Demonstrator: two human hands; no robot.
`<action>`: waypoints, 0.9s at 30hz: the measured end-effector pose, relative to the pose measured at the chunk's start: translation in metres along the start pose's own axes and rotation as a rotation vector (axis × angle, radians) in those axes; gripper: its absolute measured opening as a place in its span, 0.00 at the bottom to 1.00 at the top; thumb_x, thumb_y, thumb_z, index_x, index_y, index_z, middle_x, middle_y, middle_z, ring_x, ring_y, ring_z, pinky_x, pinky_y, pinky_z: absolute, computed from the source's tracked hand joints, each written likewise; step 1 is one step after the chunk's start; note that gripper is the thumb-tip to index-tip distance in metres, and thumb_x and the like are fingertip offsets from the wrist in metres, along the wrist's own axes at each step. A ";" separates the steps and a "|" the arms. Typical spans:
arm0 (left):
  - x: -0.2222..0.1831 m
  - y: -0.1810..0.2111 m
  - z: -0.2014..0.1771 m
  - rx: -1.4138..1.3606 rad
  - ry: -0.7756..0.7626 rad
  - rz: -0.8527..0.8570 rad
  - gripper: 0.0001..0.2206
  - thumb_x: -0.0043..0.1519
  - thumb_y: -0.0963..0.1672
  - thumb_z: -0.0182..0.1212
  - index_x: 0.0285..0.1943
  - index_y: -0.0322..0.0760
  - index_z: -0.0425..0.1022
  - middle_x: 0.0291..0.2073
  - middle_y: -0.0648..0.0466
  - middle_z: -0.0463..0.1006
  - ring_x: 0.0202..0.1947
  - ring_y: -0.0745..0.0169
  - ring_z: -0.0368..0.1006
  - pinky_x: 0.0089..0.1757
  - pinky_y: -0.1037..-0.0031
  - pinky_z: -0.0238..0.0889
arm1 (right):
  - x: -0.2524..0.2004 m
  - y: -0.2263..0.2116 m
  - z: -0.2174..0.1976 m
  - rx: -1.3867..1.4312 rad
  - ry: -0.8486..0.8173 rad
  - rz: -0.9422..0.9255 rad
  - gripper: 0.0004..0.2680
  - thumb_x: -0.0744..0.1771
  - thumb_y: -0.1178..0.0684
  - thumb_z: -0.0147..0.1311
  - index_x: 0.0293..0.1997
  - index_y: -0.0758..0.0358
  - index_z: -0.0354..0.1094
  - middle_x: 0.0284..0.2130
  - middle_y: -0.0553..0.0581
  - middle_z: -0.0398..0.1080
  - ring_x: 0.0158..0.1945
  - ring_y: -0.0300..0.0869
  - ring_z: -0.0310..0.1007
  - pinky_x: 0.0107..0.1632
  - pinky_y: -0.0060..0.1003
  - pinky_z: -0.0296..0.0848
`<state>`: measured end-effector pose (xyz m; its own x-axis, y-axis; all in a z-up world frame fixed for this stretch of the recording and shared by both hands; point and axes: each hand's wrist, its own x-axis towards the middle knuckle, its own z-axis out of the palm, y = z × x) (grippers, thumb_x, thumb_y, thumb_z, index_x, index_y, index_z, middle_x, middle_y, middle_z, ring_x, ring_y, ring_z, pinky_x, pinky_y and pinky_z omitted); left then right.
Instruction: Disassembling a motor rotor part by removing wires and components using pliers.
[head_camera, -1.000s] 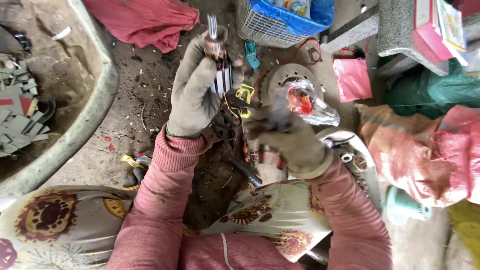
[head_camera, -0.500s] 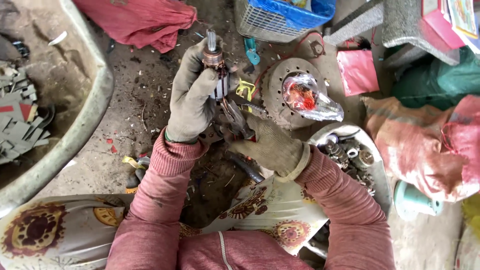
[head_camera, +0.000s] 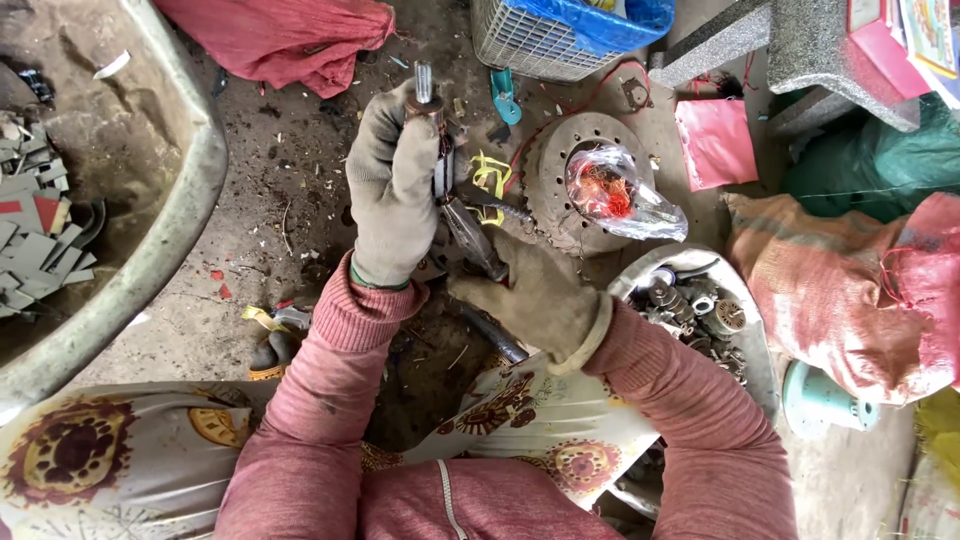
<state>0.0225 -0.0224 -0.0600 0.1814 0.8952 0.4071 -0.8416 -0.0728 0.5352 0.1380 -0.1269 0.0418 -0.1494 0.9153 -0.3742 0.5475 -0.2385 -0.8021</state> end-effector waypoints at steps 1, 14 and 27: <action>0.000 0.001 0.001 -0.001 0.031 0.004 0.18 0.75 0.48 0.58 0.68 0.33 0.65 0.45 0.54 0.77 0.39 0.73 0.75 0.40 0.79 0.73 | 0.000 -0.005 0.004 -0.139 0.029 0.109 0.17 0.65 0.54 0.63 0.59 0.63 0.67 0.48 0.54 0.77 0.49 0.37 0.76 0.57 0.33 0.74; 0.029 0.043 -0.021 -0.239 0.337 -0.381 0.18 0.73 0.53 0.49 0.54 0.35 0.72 0.34 0.53 0.78 0.30 0.64 0.74 0.32 0.71 0.69 | -0.001 0.038 0.011 0.012 0.079 -0.016 0.18 0.66 0.56 0.62 0.61 0.68 0.63 0.54 0.64 0.72 0.56 0.48 0.70 0.57 0.46 0.67; 0.022 0.031 -0.017 -0.610 0.137 -0.633 0.20 0.73 0.54 0.48 0.56 0.33 0.71 0.32 0.54 0.74 0.26 0.65 0.69 0.47 0.62 0.77 | -0.001 0.018 -0.057 -0.668 0.117 -0.064 0.17 0.65 0.47 0.62 0.56 0.63 0.66 0.36 0.63 0.76 0.40 0.55 0.78 0.41 0.47 0.74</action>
<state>-0.0080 0.0023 -0.0471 0.6751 0.7356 0.0560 -0.7356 0.6655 0.1266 0.1947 -0.1136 0.0539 -0.1294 0.9589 -0.2524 0.9372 0.0351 -0.3470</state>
